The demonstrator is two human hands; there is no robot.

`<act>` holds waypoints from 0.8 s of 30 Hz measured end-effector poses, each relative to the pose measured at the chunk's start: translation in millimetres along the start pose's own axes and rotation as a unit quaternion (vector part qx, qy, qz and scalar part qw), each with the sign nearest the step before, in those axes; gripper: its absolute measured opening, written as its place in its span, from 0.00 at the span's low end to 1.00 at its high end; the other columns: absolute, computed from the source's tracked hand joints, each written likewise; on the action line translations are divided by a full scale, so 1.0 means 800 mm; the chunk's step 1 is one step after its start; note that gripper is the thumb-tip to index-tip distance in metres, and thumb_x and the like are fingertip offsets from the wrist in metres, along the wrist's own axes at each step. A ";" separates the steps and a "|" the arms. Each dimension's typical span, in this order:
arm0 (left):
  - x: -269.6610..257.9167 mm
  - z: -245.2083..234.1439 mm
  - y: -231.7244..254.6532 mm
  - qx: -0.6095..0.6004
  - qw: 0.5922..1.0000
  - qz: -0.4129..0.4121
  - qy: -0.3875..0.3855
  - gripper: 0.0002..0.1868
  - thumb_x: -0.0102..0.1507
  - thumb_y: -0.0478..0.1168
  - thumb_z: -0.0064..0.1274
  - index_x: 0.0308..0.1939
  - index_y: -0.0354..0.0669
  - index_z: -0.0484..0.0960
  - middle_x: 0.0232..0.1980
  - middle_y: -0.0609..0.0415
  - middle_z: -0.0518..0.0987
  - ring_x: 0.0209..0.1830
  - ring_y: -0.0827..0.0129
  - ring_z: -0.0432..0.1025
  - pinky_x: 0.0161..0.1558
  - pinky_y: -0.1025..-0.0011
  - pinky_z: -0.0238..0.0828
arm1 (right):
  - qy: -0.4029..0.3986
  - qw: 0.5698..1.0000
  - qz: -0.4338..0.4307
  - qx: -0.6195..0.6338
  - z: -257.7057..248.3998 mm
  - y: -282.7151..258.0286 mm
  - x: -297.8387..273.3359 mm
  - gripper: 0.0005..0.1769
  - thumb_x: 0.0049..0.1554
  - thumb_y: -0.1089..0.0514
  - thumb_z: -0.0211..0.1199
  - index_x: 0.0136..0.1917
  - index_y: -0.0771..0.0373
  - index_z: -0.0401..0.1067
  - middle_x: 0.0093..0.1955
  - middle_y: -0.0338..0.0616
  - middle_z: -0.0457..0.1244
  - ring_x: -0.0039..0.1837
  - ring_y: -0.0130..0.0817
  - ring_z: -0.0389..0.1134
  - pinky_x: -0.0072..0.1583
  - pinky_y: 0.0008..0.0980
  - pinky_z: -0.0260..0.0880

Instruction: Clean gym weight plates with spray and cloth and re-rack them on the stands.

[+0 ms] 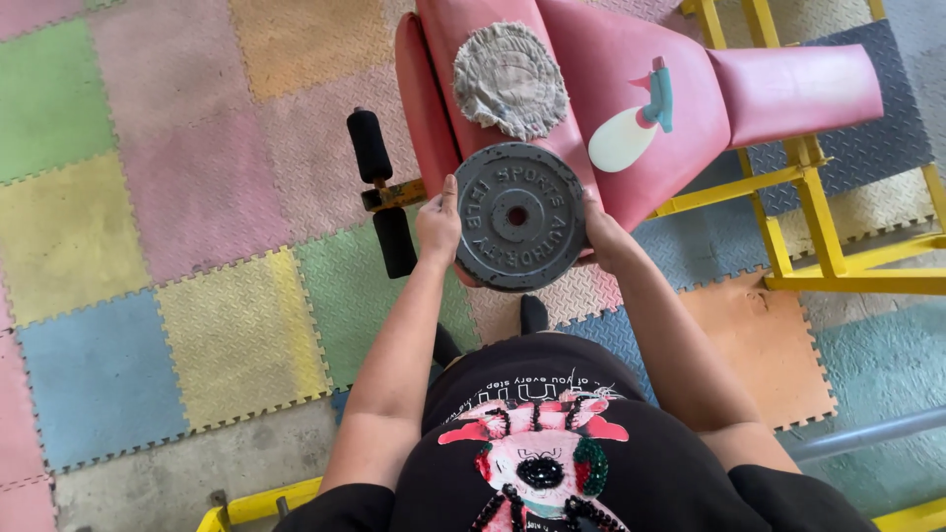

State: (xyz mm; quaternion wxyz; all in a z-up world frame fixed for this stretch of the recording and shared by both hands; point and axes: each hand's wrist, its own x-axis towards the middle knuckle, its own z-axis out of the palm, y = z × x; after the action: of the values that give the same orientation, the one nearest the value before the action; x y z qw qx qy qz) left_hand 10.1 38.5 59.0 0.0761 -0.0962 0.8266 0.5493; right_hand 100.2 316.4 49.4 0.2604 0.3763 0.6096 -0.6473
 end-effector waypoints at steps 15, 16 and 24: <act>-0.146 -0.055 0.099 -0.131 0.918 0.374 -0.022 0.27 0.78 0.50 0.36 0.38 0.33 0.82 0.31 0.51 0.79 0.29 0.64 0.76 0.35 0.68 0.72 | -0.114 0.813 -0.133 0.555 0.038 0.007 -0.143 0.37 0.62 0.28 0.43 0.62 0.60 0.72 0.62 0.49 0.67 0.66 0.48 0.65 0.71 0.57 0.61; -0.148 -0.062 0.116 -0.131 0.918 0.375 -0.023 0.27 0.78 0.50 0.36 0.38 0.33 0.82 0.31 0.51 0.79 0.29 0.64 0.76 0.35 0.68 0.72 | -0.113 0.813 -0.133 0.556 0.028 0.022 -0.126 0.37 0.62 0.28 0.43 0.62 0.60 0.72 0.62 0.49 0.67 0.66 0.48 0.65 0.71 0.57 0.61; -0.166 -0.080 0.190 -0.109 0.802 0.568 0.152 0.25 0.73 0.57 0.32 0.38 0.48 0.78 0.39 0.54 0.79 0.46 0.64 0.75 0.52 0.62 0.73 | -0.257 0.690 -0.365 0.570 0.035 -0.040 -0.170 0.25 0.72 0.51 0.51 0.34 0.57 0.69 0.38 0.40 0.66 0.54 0.34 0.67 0.73 0.40 0.61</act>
State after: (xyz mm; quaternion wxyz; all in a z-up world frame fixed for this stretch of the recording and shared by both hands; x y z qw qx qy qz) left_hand 101.2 46.9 250.0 -0.3866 0.3009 0.6692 0.5588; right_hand 149.3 276.3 177.3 -0.1142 0.0195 0.1218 -0.9858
